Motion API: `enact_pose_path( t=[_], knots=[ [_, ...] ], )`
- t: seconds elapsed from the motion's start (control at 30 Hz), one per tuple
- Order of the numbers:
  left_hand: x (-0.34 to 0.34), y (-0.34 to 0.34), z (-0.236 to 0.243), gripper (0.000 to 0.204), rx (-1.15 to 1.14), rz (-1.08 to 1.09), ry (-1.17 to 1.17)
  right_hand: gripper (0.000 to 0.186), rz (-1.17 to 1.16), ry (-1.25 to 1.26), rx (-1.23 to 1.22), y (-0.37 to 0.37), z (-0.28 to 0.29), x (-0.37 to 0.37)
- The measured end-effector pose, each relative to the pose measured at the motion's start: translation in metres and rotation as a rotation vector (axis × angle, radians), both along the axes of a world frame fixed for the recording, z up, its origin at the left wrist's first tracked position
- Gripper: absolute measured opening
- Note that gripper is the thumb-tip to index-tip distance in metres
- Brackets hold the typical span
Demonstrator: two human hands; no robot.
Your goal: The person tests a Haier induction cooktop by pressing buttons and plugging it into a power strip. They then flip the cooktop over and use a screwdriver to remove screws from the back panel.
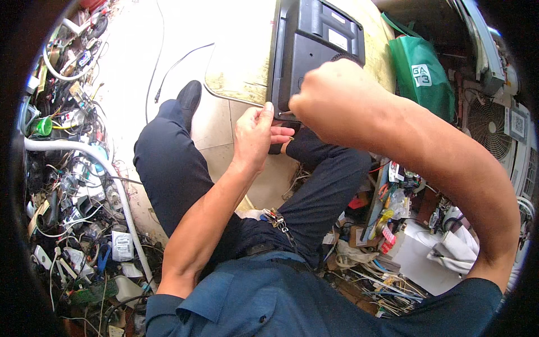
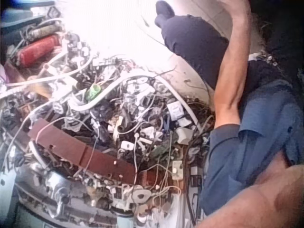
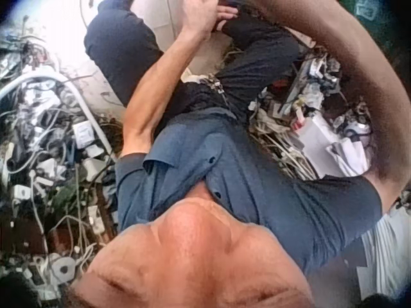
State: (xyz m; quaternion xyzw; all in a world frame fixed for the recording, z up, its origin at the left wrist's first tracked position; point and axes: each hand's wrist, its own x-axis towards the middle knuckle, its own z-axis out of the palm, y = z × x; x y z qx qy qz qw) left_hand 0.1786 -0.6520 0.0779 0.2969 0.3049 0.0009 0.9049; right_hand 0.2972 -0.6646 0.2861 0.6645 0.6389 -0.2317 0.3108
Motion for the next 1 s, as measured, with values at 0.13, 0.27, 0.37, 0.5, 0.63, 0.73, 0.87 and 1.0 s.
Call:
enact_pose_path(
  t=[0.13,0.27,0.37,0.5,0.63,0.73,0.87,1.0],
  knots=[
    [0.002,-0.004,-0.005,0.042,0.032,0.04,-0.008,0.013,0.352,0.071,-0.009,-0.006,0.004,0.0],
    [0.004,-0.004,-0.006,0.044,0.014,0.054,-0.004,0.017,0.35,0.063,-0.003,-0.001,0.007,-0.004],
    [0.002,0.003,-0.004,0.04,0.027,-0.032,-0.013,0.021,-0.194,0.064,0.064,-0.015,0.003,-0.006],
    [0.002,0.0,-0.006,0.041,0.046,-0.023,-0.027,0.024,-0.899,0.166,0.0,-0.013,0.0,-0.007],
    [0.001,-0.003,-0.006,0.041,0.05,0.002,-0.018,0.025,-0.811,0.089,-0.069,-0.005,-0.002,-0.015],
    [0.001,-0.005,-0.005,0.04,0.049,-0.001,-0.001,0.022,-0.572,-0.004,-0.09,-0.012,-0.007,-0.016],
    [0.0,-0.003,-0.003,0.041,0.047,-0.012,0.003,0.016,0.018,-0.168,-0.074,-0.022,-0.004,-0.025],
    [0.003,0.001,-0.006,0.043,0.039,-0.034,-0.021,0.016,0.458,-0.153,-0.033,-0.022,0.001,-0.011]
  ],
)
